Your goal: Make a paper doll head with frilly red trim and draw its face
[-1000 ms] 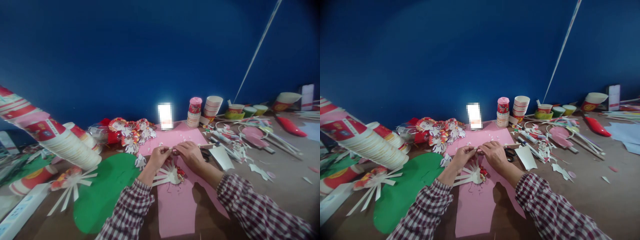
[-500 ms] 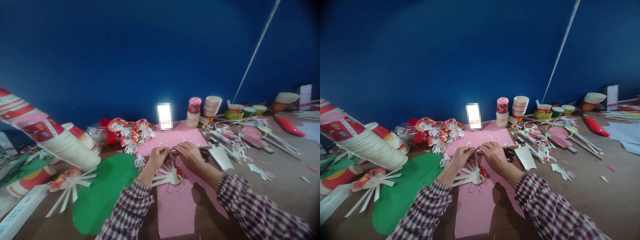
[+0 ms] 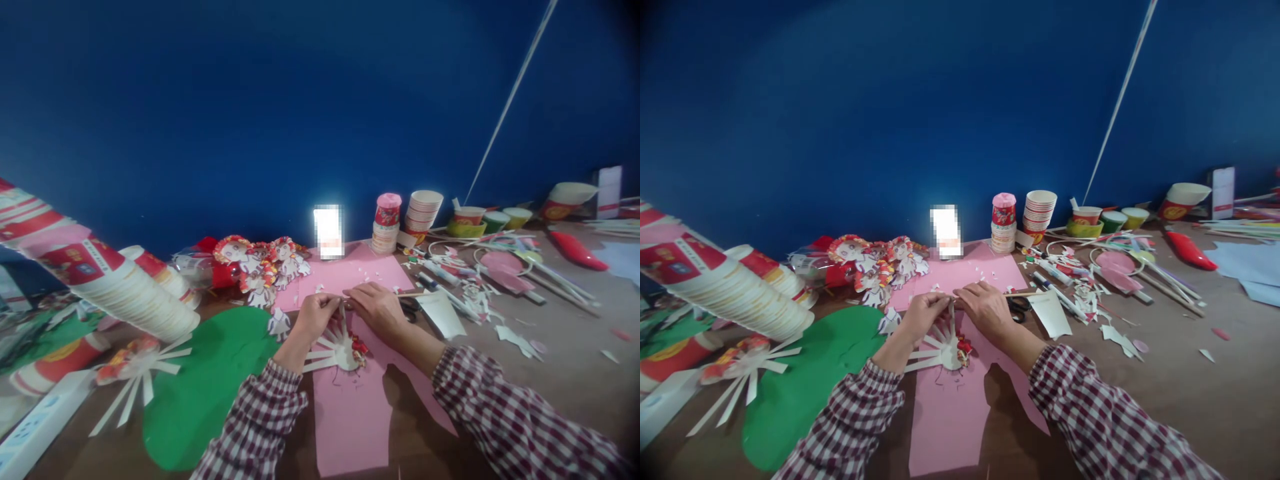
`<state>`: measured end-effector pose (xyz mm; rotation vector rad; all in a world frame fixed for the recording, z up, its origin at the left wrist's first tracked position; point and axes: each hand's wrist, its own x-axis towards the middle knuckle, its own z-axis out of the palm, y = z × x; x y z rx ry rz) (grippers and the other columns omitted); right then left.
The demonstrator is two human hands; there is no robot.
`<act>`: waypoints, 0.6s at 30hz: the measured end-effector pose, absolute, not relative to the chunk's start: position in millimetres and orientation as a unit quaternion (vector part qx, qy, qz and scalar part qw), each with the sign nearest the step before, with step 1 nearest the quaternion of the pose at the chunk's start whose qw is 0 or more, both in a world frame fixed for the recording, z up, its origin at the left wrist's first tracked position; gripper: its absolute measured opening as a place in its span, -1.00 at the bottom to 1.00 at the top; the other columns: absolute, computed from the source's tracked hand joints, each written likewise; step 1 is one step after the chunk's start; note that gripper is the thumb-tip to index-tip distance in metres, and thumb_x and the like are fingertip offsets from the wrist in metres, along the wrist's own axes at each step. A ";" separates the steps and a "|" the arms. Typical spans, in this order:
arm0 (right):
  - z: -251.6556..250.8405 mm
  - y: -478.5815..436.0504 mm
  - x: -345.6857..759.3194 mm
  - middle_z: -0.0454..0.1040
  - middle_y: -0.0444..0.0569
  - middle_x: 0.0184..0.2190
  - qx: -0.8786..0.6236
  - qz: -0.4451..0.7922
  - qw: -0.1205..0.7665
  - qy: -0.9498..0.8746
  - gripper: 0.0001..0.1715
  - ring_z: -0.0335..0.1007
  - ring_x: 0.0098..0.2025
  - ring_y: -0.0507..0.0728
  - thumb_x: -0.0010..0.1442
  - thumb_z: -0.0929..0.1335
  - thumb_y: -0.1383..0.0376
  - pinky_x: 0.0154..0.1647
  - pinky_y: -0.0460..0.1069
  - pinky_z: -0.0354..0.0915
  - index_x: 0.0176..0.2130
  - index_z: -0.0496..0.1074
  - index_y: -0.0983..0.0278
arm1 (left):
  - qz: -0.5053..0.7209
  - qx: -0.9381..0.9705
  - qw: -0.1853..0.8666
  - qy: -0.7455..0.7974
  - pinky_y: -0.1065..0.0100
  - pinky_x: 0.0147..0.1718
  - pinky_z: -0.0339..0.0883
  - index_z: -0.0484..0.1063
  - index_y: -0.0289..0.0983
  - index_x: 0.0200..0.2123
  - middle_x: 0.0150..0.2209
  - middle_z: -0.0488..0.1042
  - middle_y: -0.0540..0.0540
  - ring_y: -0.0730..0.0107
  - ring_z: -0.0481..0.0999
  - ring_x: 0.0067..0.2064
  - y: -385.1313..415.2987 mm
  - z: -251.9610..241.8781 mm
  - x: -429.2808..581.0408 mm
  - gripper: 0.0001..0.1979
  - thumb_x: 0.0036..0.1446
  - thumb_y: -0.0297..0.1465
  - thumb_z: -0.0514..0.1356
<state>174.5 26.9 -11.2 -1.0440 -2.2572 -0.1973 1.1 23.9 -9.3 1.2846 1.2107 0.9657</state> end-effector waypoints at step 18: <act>-9.1 24.6 173.6 0.48 -0.05 -0.34 -0.389 -0.014 0.317 -0.865 -0.82 0.32 -0.27 0.06 0.26 0.26 0.34 -0.19 -0.06 0.18 -0.17 0.44 0.24 | 0.399 0.547 0.521 0.519 0.48 -0.57 0.25 0.52 -0.37 -0.38 -0.56 0.45 -0.03 0.51 0.38 -0.57 22.3 -8.4 2.1 -0.74 0.01 -0.27 0.19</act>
